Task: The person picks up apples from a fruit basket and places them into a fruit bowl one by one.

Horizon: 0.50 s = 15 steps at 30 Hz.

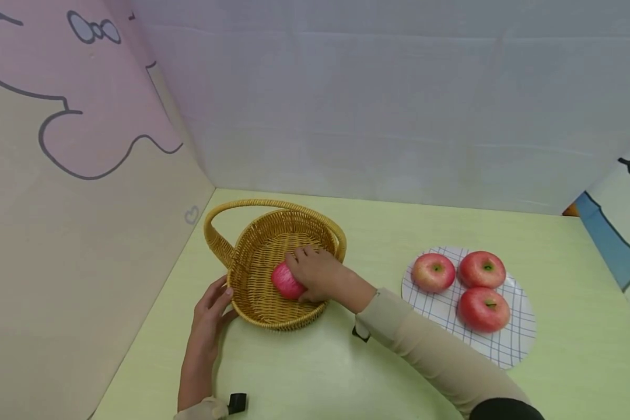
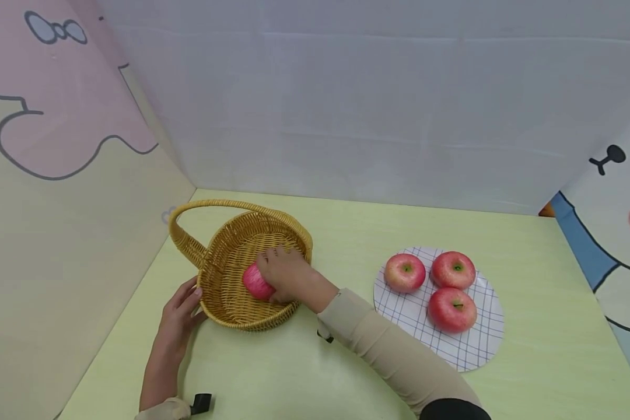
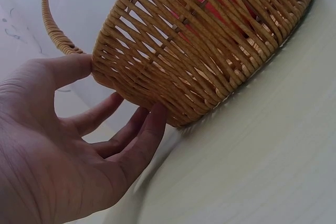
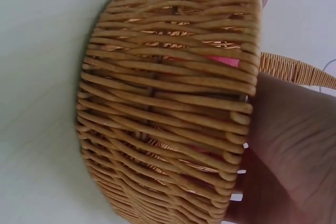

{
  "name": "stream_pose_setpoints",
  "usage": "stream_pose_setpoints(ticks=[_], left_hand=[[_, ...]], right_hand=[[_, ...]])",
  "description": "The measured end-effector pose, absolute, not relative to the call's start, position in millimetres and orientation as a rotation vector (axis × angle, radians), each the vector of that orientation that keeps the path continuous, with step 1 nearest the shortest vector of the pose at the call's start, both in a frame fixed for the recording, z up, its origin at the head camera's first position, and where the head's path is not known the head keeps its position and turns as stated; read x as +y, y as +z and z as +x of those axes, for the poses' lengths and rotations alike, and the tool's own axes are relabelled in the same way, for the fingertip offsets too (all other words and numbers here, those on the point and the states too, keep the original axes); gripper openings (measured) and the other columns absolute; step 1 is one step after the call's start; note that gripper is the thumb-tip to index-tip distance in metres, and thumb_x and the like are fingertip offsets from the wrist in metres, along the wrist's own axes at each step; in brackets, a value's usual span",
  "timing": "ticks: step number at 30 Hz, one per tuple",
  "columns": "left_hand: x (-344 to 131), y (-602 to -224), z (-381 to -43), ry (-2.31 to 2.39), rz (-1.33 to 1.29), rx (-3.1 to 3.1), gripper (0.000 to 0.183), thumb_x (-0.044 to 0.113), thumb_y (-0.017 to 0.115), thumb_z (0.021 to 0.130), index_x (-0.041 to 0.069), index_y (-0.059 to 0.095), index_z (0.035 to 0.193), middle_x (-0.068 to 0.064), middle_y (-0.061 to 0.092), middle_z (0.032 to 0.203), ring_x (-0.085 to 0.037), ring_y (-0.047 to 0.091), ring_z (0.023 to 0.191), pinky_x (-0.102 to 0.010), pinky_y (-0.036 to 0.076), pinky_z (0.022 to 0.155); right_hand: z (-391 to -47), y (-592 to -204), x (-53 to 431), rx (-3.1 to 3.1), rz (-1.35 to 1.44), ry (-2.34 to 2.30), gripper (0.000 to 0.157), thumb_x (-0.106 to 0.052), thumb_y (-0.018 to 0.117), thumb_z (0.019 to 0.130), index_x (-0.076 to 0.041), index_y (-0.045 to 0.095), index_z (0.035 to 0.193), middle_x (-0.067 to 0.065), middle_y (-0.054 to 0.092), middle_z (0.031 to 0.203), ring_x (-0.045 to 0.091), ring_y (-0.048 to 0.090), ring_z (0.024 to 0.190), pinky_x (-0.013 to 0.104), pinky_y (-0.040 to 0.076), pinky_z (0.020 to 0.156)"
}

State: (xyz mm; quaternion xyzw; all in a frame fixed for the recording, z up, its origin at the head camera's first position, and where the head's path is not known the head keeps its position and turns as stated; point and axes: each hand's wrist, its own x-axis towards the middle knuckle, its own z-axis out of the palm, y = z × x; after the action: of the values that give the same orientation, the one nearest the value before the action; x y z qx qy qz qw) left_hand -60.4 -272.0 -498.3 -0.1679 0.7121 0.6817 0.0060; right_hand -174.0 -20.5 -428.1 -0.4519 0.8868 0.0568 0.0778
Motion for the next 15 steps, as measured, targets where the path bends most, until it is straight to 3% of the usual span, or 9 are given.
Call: stream_pose_setpoints(ticks=[8, 15], left_hand=[[-272.1, -499.4, -60.7, 2.151, -0.526, 2.221, 0.049, 0.035, 0.057, 0.108, 0.020, 0.049, 0.154, -0.003, 0.053, 0.147, -0.003, 0.064, 0.116, -0.022, 0.056, 0.092], [-272.2, -499.8, -60.2, 2.156, -0.527, 2.222, 0.049, 0.034, 0.057, 0.108, 0.018, 0.049, 0.154, 0.003, 0.058, 0.139, -0.005, 0.065, 0.114, -0.023, 0.056, 0.091]], right_hand=[[-173.5, -432.2, -19.1, 2.699, -1.466, 0.128, 0.086, -0.058, 0.082, 0.084, -0.009, 0.047, 0.145, 0.008, 0.059, 0.141, 0.026, 0.057, 0.131, 0.045, 0.054, 0.106], [-170.2, -435.1, -15.5, 2.734, -1.517, -0.100, 0.085, -0.061, 0.077, 0.087, -0.010, 0.046, 0.147, 0.006, 0.059, 0.141, 0.026, 0.059, 0.130, 0.044, 0.055, 0.104]])
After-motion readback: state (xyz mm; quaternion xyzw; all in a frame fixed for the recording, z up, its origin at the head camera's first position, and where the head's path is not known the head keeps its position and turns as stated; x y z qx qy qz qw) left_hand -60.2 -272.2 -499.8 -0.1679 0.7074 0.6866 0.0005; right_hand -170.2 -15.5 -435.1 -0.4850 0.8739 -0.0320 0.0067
